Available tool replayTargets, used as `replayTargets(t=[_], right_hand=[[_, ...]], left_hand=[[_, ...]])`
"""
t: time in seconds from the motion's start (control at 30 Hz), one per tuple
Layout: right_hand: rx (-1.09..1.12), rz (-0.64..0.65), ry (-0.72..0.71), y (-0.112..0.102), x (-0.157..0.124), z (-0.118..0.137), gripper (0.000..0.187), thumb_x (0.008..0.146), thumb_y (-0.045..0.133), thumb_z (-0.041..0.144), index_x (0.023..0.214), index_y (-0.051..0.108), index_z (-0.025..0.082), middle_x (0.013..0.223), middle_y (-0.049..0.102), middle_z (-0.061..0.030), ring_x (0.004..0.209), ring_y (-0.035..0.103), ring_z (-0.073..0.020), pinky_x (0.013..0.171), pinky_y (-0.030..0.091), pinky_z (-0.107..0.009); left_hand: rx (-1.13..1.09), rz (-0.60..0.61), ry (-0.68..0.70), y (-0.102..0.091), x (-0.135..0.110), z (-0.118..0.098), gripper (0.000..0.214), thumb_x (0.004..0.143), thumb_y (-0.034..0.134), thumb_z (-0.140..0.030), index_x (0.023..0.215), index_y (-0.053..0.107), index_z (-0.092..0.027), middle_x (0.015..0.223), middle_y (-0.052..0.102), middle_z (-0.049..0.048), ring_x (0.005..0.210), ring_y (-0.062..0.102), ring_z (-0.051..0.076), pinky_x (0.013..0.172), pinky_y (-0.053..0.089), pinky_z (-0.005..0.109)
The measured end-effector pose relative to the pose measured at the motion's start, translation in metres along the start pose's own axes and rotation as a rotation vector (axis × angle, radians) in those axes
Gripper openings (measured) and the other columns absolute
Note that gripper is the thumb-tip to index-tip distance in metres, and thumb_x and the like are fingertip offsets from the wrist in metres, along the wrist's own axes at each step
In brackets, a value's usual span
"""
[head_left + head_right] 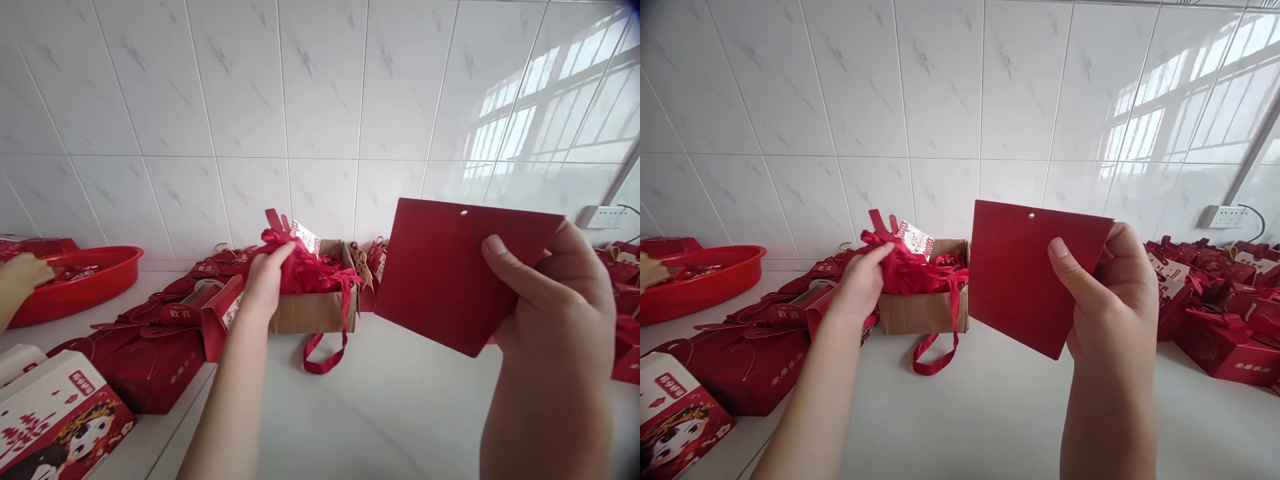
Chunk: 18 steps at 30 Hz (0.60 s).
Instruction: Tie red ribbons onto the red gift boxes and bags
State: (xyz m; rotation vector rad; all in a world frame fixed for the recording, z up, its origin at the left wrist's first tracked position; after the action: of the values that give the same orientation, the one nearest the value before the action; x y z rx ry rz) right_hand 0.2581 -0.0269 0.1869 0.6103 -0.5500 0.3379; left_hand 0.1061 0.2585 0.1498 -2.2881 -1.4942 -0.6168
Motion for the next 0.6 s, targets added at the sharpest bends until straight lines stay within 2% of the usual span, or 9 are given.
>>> replayTargets(t=[0.17,0.23,0.3,0.37,0.47,0.53,0.6], right_hand=[[-0.021,0.021,-0.002,0.0,0.0,-0.001,0.017,0.068,0.076,0.019,0.079,0.064,0.024,0.075,0.06,0.0013,0.066,0.058,-0.0161,0.061,0.056,-0.039],[-0.023,0.024,0.006,0.001,0.001,-0.003,0.018,0.068,0.077,0.02,0.08,0.064,0.024,0.076,0.06,0.0009,0.066,0.059,-0.0159,0.06,0.056,-0.038],[-0.021,0.033,0.028,0.001,0.002,-0.007,0.019,0.067,0.077,0.022,0.079,0.062,0.023,0.076,0.061,0.0008,0.065,0.059,-0.016,0.056,0.056,-0.036],[-0.02,0.053,0.053,0.002,0.004,-0.013,0.021,0.067,0.078,0.024,0.078,0.061,0.022,0.075,0.061,0.0007,0.064,0.06,-0.0166,0.053,0.055,-0.034],[-0.018,0.075,0.03,0.001,0.006,-0.018,0.021,0.067,0.078,0.025,0.08,0.062,0.022,0.078,0.063,0.0003,0.064,0.059,-0.0157,0.051,0.055,-0.032],[-0.016,0.081,-0.012,-0.001,0.007,-0.017,0.02,0.069,0.077,0.024,0.083,0.064,0.023,0.08,0.063,0.0002,0.064,0.059,-0.0149,0.053,0.055,-0.033],[-0.015,0.086,-0.04,-0.001,0.007,-0.015,0.019,0.069,0.077,0.022,0.084,0.064,0.022,0.08,0.064,0.0001,0.064,0.06,-0.0151,0.056,0.055,-0.034]], left_hand=[[-0.398,0.021,-0.082,-0.011,-0.009,-0.026,0.041,0.075,0.059,-0.047,0.097,0.071,-0.014,0.081,0.073,0.0056,0.084,0.068,0.025,0.08,0.052,0.037],[-0.448,0.043,-0.072,-0.01,-0.014,-0.035,0.04,0.074,0.062,-0.043,0.1,0.072,-0.016,0.085,0.074,0.0055,0.087,0.069,0.026,0.082,0.052,0.038],[-0.4,0.083,-0.031,-0.007,-0.019,-0.042,0.037,0.073,0.064,-0.037,0.103,0.072,-0.016,0.088,0.074,0.0051,0.087,0.068,0.026,0.081,0.053,0.037],[-0.266,0.144,-0.032,-0.004,-0.023,-0.043,0.035,0.072,0.067,-0.036,0.101,0.072,-0.017,0.087,0.074,0.0046,0.085,0.068,0.025,0.078,0.053,0.035],[0.154,0.303,-0.162,0.0,-0.031,-0.03,0.028,0.071,0.067,-0.045,0.082,0.072,-0.02,0.07,0.07,0.0015,0.068,0.066,0.022,0.062,0.05,0.029],[0.505,0.463,-0.263,0.001,-0.038,-0.018,0.03,0.069,0.066,-0.051,0.062,0.065,-0.021,0.055,0.061,-0.0013,0.052,0.057,0.018,0.049,0.04,0.026],[0.762,0.6,-0.305,0.001,-0.044,-0.01,0.037,0.067,0.065,-0.053,0.051,0.054,-0.021,0.047,0.05,-0.0032,0.042,0.045,0.014,0.042,0.03,0.025]])
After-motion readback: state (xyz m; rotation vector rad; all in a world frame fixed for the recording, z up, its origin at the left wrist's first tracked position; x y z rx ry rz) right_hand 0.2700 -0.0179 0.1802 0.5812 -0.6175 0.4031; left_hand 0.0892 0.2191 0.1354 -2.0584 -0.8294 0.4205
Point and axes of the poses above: each hand's wrist, its own x-axis towards the middle knuckle, its own y-axis out of the palm, z = x × y, the point moved 7 cm from there along x, towards the middle knuckle
